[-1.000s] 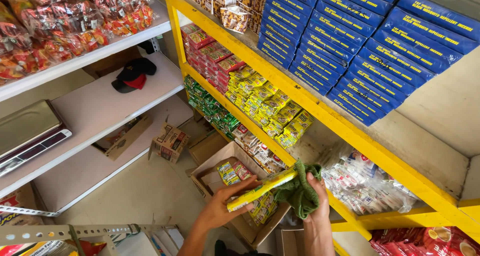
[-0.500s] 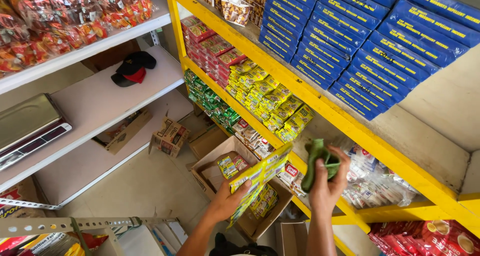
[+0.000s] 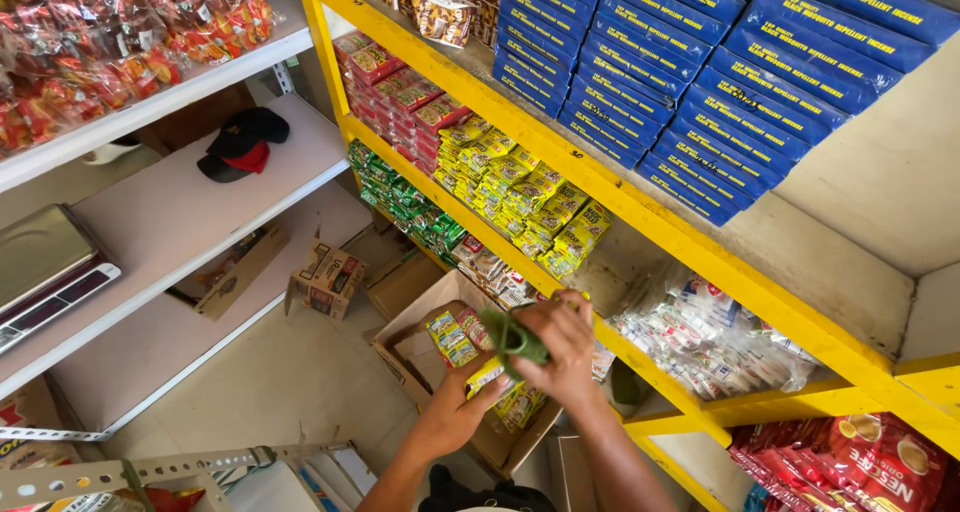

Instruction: The person is cleaning dust off of packaged food items on a store shelf using a green cloth.

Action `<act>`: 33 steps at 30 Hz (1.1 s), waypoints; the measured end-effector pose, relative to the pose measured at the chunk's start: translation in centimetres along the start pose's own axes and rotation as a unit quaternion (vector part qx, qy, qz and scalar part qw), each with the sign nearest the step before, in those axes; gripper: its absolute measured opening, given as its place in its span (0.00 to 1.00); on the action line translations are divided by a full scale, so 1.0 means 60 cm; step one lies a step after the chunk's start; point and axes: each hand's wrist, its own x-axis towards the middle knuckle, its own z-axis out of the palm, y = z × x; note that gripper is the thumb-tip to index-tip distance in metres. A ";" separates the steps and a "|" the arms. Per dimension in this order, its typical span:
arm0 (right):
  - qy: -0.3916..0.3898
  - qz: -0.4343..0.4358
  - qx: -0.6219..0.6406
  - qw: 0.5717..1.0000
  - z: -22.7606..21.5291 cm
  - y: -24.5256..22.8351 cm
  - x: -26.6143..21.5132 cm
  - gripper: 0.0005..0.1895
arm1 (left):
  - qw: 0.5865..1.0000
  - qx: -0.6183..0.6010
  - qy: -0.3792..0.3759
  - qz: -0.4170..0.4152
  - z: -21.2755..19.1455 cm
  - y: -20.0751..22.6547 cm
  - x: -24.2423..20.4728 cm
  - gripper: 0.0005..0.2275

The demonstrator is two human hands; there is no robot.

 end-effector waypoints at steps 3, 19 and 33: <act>0.015 0.019 -0.017 1.000 -0.008 0.043 0.004 0.15 | 0.999 -0.046 -0.015 0.026 0.001 0.018 0.002 0.18; -0.010 0.097 0.022 0.995 -0.017 0.075 -0.002 0.19 | 0.998 -0.052 -0.007 0.029 0.013 0.007 0.006 0.17; 0.058 0.110 -0.027 0.992 -0.070 0.039 0.028 0.11 | 0.990 -0.074 0.084 0.087 0.035 0.050 0.006 0.18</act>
